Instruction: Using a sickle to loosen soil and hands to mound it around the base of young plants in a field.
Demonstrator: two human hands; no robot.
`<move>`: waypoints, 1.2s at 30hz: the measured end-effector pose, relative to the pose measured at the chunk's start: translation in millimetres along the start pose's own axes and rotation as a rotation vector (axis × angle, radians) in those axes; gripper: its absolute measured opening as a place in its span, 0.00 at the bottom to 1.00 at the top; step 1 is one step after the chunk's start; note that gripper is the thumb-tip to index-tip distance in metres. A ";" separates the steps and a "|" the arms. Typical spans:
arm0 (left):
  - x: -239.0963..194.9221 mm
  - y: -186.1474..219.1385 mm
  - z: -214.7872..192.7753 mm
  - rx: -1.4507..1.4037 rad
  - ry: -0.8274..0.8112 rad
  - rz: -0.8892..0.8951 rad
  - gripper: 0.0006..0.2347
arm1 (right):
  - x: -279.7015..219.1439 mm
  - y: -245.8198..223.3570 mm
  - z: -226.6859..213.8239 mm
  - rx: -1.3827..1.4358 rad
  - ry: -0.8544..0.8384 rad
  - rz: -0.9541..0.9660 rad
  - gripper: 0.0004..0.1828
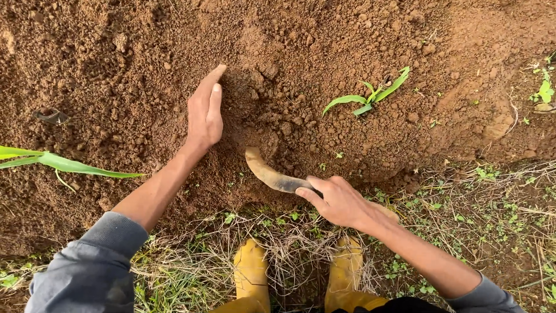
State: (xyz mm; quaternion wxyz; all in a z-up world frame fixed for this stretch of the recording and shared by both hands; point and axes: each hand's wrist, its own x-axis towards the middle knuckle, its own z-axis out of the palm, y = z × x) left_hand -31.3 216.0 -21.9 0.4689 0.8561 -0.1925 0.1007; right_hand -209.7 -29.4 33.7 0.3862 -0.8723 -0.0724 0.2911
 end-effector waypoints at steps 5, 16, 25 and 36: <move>-3.9 13.2 4.7 0.284 -0.246 -0.005 0.24 | 4.8 24.5 -27.2 -0.280 0.049 0.051 0.24; -4.4 67.2 79.1 0.725 -0.344 -0.056 0.44 | -36.5 76.9 -52.0 0.228 0.501 -0.202 0.19; -18.7 74.1 110.4 0.736 -0.349 -0.049 0.40 | -53.4 115.7 -41.3 0.452 0.623 -0.269 0.23; -7.7 86.8 126.6 0.661 -0.384 0.027 0.31 | -50.9 95.2 -29.8 0.538 0.657 -0.252 0.23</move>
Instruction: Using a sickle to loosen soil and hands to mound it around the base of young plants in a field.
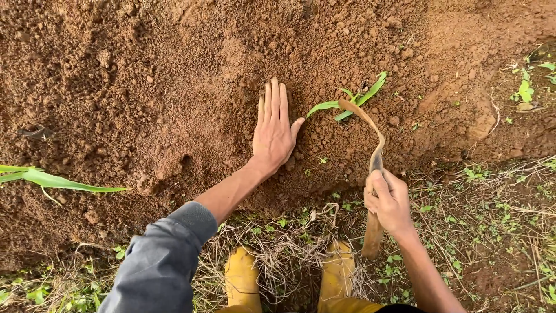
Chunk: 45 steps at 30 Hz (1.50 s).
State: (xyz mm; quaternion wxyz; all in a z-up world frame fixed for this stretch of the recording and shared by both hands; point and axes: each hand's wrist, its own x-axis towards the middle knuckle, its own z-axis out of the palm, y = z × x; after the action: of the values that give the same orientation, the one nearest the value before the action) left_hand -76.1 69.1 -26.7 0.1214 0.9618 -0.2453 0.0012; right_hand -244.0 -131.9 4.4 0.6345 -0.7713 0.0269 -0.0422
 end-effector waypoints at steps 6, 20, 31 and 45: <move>19.7 1.6 -3.6 0.098 -0.069 0.060 0.30 | -3.6 6.6 0.0 0.067 0.004 -0.048 0.25; 10.1 -57.3 -40.9 -0.079 0.060 -0.090 0.37 | -16.0 22.9 -14.6 0.118 0.079 -0.004 0.23; -7.9 -44.2 -30.7 0.209 -0.018 0.037 0.43 | -21.3 -0.4 -32.7 0.200 0.219 -0.029 0.26; -44.9 -23.5 -29.2 0.337 -0.149 0.077 0.37 | -98.4 -0.1 -114.3 -0.010 0.466 0.358 0.08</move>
State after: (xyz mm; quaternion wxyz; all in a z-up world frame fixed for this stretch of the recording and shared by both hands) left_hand -102.9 117.1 -6.5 -0.0598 0.9558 -0.2867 -0.0242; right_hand -353.2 -234.2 23.3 0.6047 -0.7270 0.3075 -0.1056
